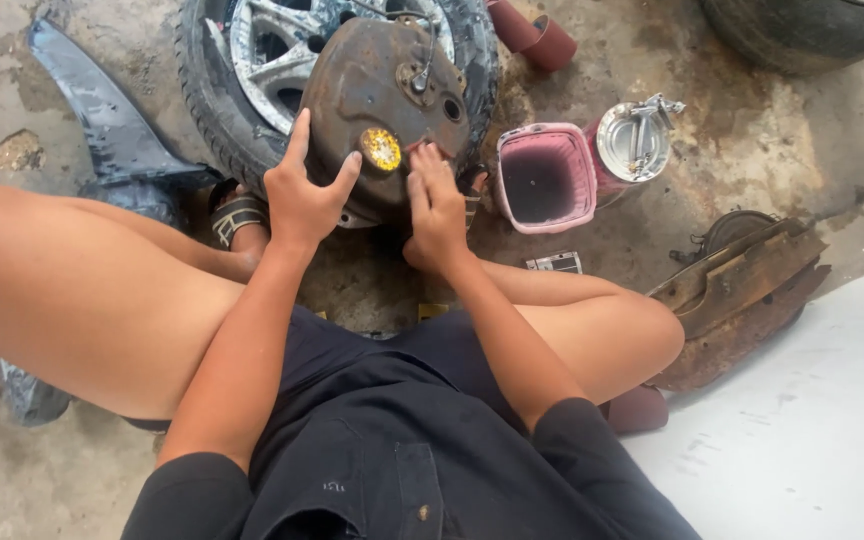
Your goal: The person sits on the floor and uses a sanding block to sand the surface of a brake drum resting on a tire. The person repeatedly rubs the sanding block over the drum's face, focusing on a central area with a yellow sticker.
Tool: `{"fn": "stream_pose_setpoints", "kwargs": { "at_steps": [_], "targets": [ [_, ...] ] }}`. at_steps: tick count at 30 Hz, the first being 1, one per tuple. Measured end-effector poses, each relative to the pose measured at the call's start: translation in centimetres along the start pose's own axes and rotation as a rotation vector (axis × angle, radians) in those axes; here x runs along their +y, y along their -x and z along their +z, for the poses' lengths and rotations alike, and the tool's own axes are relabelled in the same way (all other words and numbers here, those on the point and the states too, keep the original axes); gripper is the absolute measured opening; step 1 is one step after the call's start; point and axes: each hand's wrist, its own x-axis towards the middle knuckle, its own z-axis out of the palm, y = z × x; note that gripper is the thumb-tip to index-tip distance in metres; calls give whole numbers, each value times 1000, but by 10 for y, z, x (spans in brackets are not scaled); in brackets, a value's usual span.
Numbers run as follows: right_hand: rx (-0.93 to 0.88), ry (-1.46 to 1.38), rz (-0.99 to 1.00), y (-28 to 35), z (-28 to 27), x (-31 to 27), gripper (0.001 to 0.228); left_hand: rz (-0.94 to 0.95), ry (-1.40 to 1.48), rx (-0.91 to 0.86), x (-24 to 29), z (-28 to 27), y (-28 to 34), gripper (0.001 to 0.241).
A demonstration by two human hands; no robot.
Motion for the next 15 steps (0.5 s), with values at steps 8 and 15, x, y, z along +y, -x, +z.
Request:
{"fn": "stream_pose_setpoints", "kwargs": {
  "at_steps": [8, 15],
  "targets": [
    [-149, 98, -49, 2, -21, 22, 37, -7, -6, 4, -2, 0, -5, 73],
    [-101, 107, -9, -2, -12, 41, 37, -8, -53, -12, 0, -5, -11, 69]
  ]
}}
